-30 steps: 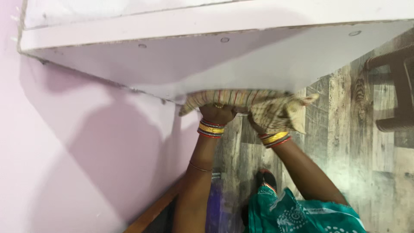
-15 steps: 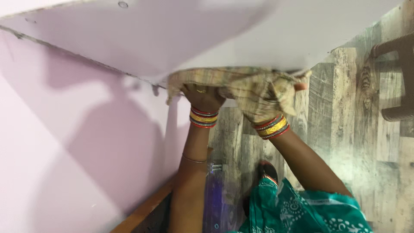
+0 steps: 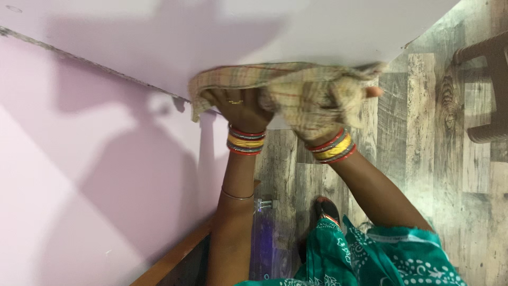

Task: The person cleans a shelving unit by wiping its top surface, sides, and interior shelves with a cloth.

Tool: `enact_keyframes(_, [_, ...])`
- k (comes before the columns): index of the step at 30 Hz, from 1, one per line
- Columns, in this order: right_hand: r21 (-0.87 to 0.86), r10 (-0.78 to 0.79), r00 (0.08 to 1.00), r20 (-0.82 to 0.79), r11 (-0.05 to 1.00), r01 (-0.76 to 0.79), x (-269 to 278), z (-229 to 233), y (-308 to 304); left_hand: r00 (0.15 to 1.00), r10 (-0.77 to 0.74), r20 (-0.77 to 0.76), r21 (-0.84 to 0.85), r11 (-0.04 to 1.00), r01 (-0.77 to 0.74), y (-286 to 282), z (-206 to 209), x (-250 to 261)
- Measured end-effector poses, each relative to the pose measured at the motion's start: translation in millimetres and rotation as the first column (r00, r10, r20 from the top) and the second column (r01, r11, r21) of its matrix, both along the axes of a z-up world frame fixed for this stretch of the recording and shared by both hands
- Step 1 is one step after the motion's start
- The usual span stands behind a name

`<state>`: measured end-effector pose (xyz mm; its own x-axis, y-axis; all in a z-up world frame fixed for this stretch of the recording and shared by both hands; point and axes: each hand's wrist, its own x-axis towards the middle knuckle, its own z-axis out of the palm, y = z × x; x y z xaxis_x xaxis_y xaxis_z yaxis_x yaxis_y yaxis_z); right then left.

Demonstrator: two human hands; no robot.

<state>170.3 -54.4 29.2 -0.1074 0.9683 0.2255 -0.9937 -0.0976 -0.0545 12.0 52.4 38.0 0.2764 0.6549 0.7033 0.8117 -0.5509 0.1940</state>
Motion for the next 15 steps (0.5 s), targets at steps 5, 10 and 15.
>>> enact_keyframes(5, [-0.207,-0.06,0.995,-0.083,0.978,0.042,-24.8,6.2,-13.8,0.819,-0.131,-0.559,-0.611,0.732,-0.301,-18.2,-22.7,-9.2])
enact_keyframes(10, [-0.161,0.138,0.988,-0.069,0.976,-0.148,-63.7,38.4,20.8,0.978,0.151,0.142,-0.43,0.9,-0.077,-6.0,-4.5,-42.6])
enact_keyframes(15, [-0.076,0.052,0.999,-0.004,0.996,-0.052,-21.9,77.0,14.7,0.974,0.02,0.224,-0.154,0.988,0.015,14.6,56.9,-20.7])
